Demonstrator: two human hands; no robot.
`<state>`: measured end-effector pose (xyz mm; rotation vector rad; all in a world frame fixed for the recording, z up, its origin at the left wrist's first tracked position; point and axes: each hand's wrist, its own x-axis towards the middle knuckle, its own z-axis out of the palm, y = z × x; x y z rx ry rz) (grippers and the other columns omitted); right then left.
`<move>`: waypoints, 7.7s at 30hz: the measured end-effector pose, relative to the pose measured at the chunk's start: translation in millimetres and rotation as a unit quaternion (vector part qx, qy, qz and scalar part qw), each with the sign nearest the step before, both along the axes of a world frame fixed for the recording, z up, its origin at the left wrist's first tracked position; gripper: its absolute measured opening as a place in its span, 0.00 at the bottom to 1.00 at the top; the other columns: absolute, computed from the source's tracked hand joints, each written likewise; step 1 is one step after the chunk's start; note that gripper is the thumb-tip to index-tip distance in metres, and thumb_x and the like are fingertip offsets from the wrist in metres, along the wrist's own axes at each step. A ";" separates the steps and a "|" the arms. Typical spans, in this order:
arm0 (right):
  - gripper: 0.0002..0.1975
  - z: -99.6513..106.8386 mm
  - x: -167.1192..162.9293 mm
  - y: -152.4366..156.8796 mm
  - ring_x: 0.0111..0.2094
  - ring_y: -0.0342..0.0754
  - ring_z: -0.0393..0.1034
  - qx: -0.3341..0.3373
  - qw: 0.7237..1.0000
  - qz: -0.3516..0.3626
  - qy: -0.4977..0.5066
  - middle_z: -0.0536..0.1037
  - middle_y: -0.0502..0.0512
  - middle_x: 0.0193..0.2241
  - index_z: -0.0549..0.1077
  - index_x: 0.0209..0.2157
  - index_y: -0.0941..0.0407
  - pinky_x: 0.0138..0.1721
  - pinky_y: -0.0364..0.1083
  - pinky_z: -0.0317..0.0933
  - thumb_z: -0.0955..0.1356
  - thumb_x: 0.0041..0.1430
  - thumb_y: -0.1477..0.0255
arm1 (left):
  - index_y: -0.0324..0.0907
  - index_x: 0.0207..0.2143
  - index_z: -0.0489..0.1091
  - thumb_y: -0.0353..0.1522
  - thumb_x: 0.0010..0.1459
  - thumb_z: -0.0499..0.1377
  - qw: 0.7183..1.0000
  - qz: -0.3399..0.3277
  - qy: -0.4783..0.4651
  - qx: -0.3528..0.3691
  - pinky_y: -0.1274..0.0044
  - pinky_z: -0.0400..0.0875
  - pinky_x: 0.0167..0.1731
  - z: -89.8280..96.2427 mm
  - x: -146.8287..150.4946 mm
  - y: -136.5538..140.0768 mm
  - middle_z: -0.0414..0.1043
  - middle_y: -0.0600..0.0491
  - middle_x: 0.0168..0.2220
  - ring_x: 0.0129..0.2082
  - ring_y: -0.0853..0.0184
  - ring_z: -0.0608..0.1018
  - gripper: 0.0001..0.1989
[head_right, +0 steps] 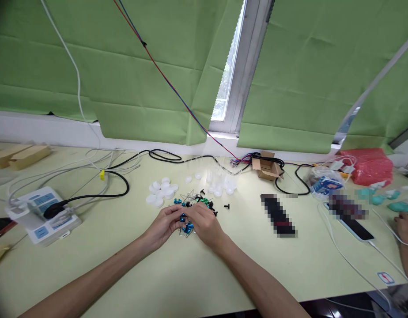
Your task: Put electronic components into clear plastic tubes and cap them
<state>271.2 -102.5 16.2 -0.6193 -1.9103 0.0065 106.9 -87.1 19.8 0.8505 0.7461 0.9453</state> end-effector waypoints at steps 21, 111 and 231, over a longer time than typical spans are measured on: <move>0.10 0.2 2.2 0.6 0.33 0.48 0.71 -0.002 1.000 -0.018 0.007 0.79 0.57 0.32 0.76 0.42 0.55 0.33 0.48 0.69 0.63 0.66 0.79 | 0.37 0.28 0.75 0.38 0.52 0.68 0.997 0.015 0.041 0.057 0.77 0.77 0.28 -2.1 0.3 -0.1 0.73 0.52 0.28 0.25 0.70 0.77 0.12; 0.16 -5.4 4.2 -1.0 0.36 0.51 0.71 -0.049 0.996 0.015 -0.071 0.80 0.59 0.37 0.68 0.56 0.55 0.37 0.51 0.70 0.63 0.68 0.76 | 0.40 0.30 0.73 0.41 0.57 0.61 0.933 0.140 0.228 0.240 0.77 0.73 0.32 -11.9 -4.3 6.2 0.75 0.53 0.28 0.30 0.65 0.77 0.13; 0.06 -10.6 1.8 -7.7 0.26 0.44 0.71 -0.224 0.971 -0.001 0.085 0.77 0.51 0.26 0.73 0.31 0.55 0.31 0.43 0.64 0.67 0.64 0.71 | 0.39 0.28 0.74 0.44 0.53 0.64 0.973 0.061 0.150 0.167 0.73 0.78 0.32 -2.0 0.1 -0.9 0.73 0.54 0.26 0.28 0.65 0.78 0.16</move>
